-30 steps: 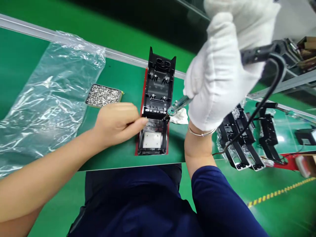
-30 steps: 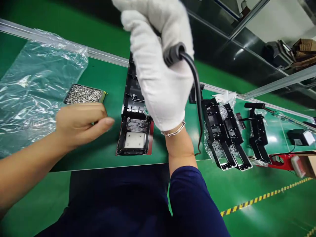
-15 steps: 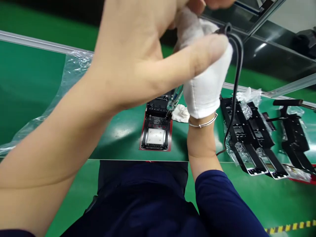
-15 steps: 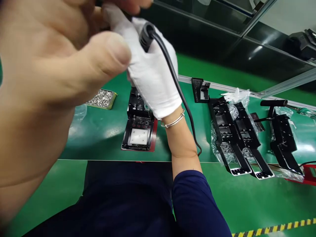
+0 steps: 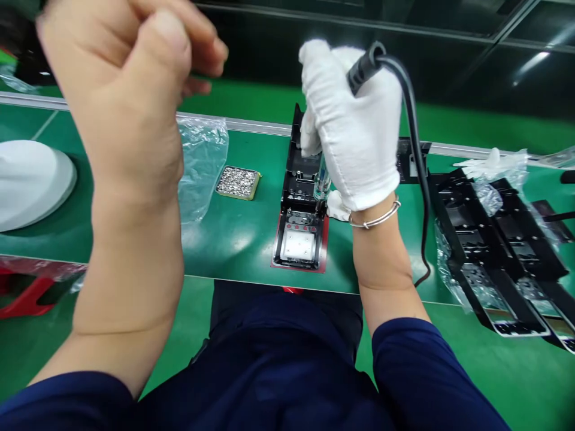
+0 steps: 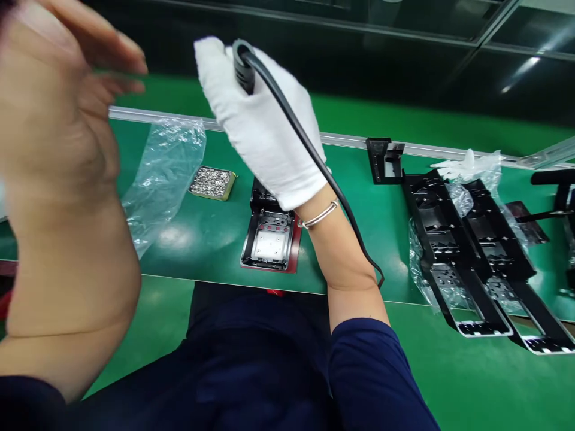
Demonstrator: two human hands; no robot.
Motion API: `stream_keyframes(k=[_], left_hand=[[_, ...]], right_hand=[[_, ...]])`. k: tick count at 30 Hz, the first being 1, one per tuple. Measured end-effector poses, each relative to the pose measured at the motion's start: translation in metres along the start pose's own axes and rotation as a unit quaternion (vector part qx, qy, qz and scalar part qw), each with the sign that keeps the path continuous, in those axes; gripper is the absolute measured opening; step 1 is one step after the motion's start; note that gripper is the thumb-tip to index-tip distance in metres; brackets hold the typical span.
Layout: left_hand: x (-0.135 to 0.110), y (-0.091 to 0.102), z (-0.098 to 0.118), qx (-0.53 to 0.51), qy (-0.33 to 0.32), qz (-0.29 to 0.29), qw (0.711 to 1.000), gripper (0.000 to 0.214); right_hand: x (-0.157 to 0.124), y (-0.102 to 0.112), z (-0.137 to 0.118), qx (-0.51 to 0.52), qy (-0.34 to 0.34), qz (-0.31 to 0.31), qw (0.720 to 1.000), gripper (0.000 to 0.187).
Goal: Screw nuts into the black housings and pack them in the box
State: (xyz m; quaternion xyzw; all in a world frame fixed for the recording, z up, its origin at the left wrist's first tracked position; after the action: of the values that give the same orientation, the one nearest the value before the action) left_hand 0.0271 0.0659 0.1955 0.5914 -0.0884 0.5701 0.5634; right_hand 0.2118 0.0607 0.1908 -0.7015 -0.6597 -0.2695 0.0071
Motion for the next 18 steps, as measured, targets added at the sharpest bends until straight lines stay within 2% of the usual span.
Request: stream_keyframes(k=[1,2,3,4,5,6,8,11,14,18], left_hand=[[-0.013,0.005,-0.026,-0.013,0.1,0.051,0.994,0.039],[-0.03,0.006,-0.052,0.03,0.212,0.036,0.976,0.036],[-0.049,0.006,-0.077,0.089,0.311,0.002,0.946,0.035],[-0.071,0.003,-0.1,0.15,0.409,-0.083,0.896,0.037],[-0.095,-0.002,-0.119,0.196,0.478,-0.196,0.833,0.041],[-0.114,-0.005,-0.132,0.201,0.499,-0.237,0.809,0.046],[-0.146,-0.012,-0.149,0.201,0.517,-0.284,0.782,0.053],[-0.172,-0.024,-0.159,0.18,0.513,-0.325,0.774,0.068],[-0.172,-0.028,-0.163,0.166,0.507,-0.34,0.774,0.074],[-0.146,-0.024,-0.161,0.174,0.513,-0.324,0.776,0.074]], right_hand=[[0.0,0.001,0.001,0.021,0.007,0.006,1.0,0.04],[0.0,0.001,0.002,0.043,0.015,0.013,0.999,0.039],[0.0,0.002,0.003,0.063,0.022,0.016,0.998,0.039],[0.0,0.002,0.004,0.074,0.022,0.017,0.997,0.039],[0.0,0.002,0.006,0.075,0.017,0.018,0.997,0.038],[0.0,0.001,0.007,0.071,0.013,0.015,0.997,0.04],[-0.001,0.001,0.008,0.061,0.005,0.011,0.998,0.048],[-0.003,0.001,0.007,0.051,0.002,0.006,0.999,0.066],[-0.006,0.001,0.006,0.032,-0.028,-0.023,0.999,0.07],[-0.007,0.002,0.006,0.009,-0.038,-0.027,0.999,0.064]])
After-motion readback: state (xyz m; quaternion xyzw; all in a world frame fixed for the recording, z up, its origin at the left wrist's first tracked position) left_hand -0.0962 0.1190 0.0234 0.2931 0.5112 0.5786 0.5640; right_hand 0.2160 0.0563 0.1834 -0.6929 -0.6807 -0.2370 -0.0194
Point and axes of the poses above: each hand's wrist, its own x-axis towards the middle knuckle, its own y-axis out of the back of the hand, z = x × y, the point moved 4 cm from there along x, towards the middle knuckle, and after that the axes turned 7 degrees about -x, right-handed, at the moved point
